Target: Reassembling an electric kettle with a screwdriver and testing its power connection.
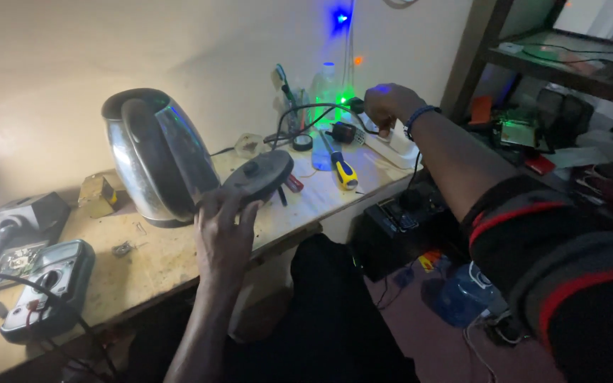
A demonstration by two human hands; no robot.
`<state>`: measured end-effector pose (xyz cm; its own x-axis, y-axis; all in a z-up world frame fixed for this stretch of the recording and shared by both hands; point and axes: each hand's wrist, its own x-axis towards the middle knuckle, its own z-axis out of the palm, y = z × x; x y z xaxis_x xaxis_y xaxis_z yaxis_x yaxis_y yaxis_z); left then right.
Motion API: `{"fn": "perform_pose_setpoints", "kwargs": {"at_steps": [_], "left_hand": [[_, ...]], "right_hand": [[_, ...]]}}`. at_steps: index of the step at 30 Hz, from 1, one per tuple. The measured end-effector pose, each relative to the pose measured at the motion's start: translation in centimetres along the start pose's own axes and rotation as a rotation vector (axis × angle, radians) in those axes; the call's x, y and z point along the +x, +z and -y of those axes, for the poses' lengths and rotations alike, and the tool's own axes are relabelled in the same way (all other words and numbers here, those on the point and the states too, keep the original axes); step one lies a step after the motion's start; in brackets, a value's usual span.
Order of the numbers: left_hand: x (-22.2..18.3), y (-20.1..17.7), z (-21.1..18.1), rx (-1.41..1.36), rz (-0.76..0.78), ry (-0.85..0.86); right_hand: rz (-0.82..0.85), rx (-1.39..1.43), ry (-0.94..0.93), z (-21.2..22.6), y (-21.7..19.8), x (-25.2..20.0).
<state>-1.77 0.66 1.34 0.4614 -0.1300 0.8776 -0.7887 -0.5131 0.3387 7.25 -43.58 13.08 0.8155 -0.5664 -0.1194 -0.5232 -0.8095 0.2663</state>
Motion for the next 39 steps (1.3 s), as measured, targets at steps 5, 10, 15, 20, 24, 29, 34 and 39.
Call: {"fn": "perform_pose_setpoints", "kwargs": {"at_steps": [5,10,15,20,24,29,34,39], "left_hand": [[0.3,0.0,0.5,-0.01,-0.018,0.005],[0.2,0.1,0.0,-0.048,-0.034,0.025],[-0.1,0.8,0.8,-0.014,-0.033,0.032],[0.1,0.5,0.9,-0.044,-0.021,0.01],[0.0,0.1,0.1,-0.043,-0.004,0.014],[0.4,-0.2,-0.1,-0.044,-0.024,0.014],[0.4,0.2,0.3,-0.075,-0.021,0.077],[0.3,-0.8,0.4,-0.077,0.016,0.112]], "right_hand": [[-0.119,0.195,-0.039,0.4,0.5,-0.7],[-0.102,0.015,-0.069,-0.3,0.8,1.0],[-0.204,0.123,-0.101,-0.4,2.5,3.4],[-0.128,-0.068,-0.106,0.5,-0.3,1.1],[-0.125,0.044,-0.138,0.0,0.9,-0.1],[-0.134,0.016,-0.143,-0.6,0.6,0.1],[-0.34,-0.078,-0.466,-1.6,2.3,4.0],[-0.271,0.038,-0.343,-1.3,1.3,1.3]]}}
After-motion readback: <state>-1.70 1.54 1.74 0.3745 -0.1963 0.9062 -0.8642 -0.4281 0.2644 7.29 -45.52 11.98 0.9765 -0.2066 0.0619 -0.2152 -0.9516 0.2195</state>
